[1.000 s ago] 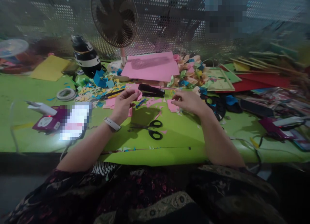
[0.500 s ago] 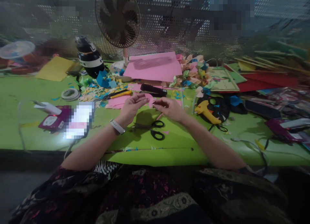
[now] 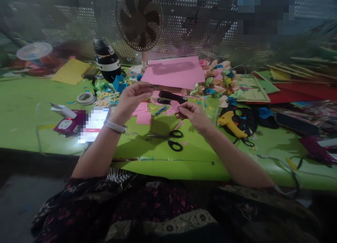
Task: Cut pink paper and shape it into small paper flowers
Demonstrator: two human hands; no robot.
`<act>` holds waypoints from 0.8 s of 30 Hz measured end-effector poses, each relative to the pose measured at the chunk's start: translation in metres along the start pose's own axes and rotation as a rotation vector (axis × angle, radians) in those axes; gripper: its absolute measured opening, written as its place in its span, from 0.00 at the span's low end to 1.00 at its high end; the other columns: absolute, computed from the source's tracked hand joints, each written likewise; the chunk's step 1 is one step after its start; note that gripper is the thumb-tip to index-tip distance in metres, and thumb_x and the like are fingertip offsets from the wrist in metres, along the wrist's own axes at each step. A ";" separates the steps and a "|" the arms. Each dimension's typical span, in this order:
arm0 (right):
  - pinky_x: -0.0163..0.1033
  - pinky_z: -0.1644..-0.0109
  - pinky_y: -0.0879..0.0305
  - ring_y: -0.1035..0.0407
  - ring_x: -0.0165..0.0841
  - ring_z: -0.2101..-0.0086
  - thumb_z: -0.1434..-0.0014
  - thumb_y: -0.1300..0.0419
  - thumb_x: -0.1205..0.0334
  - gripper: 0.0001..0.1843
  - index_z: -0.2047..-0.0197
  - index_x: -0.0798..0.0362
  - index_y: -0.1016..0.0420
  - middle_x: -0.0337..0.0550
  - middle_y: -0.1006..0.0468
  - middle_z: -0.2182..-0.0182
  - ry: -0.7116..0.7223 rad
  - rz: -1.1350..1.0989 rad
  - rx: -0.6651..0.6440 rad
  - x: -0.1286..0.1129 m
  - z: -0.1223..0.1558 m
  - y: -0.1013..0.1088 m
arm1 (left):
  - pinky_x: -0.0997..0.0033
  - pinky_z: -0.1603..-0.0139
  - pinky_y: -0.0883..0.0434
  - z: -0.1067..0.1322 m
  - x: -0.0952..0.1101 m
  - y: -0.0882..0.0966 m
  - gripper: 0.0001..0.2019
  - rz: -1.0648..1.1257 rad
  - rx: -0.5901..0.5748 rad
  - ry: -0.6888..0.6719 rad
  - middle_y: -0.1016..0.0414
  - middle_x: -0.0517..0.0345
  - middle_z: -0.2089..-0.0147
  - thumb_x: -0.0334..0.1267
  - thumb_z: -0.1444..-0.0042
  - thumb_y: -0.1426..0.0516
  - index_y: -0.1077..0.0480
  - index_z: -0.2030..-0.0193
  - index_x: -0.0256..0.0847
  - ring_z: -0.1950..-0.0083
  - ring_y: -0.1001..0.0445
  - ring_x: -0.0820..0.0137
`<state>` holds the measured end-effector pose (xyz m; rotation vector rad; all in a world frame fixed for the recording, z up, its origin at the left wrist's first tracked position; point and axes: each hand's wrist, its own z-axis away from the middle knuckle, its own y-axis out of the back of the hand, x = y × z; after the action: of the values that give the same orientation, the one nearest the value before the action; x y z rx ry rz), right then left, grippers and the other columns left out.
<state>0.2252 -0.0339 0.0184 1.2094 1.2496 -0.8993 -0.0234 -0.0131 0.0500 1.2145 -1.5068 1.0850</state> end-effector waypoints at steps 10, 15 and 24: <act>0.37 0.68 0.27 0.28 0.29 0.73 0.43 0.31 0.48 0.16 0.66 0.53 0.24 0.44 0.19 0.70 0.005 0.117 -0.113 -0.001 0.002 -0.003 | 0.58 0.44 0.30 -0.003 -0.026 0.052 0.23 -1.135 -0.388 0.055 0.19 0.45 0.47 0.47 0.54 0.31 0.21 0.51 0.39 0.47 0.24 0.53; 0.39 0.68 0.26 0.27 0.31 0.72 0.43 0.31 0.49 0.15 0.66 0.53 0.23 0.45 0.18 0.69 0.023 0.136 -0.114 0.005 -0.001 -0.004 | 0.60 0.52 0.30 -0.001 -0.039 0.053 0.14 -1.151 -0.446 0.051 0.19 0.47 0.55 0.47 0.47 0.36 0.21 0.59 0.38 0.53 0.23 0.56; 0.39 0.68 0.27 0.25 0.31 0.73 0.46 0.29 0.45 0.18 0.67 0.51 0.24 0.40 0.22 0.74 0.160 0.133 0.195 -0.007 -0.017 0.053 | 0.63 0.52 0.28 0.006 -0.034 0.056 0.16 -1.044 -0.473 0.043 0.18 0.49 0.52 0.42 0.48 0.37 0.22 0.53 0.40 0.53 0.22 0.60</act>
<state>0.2724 -0.0081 0.0355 1.5263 1.2119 -0.8537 -0.0747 -0.0038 0.0099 1.3381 -0.7931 0.0477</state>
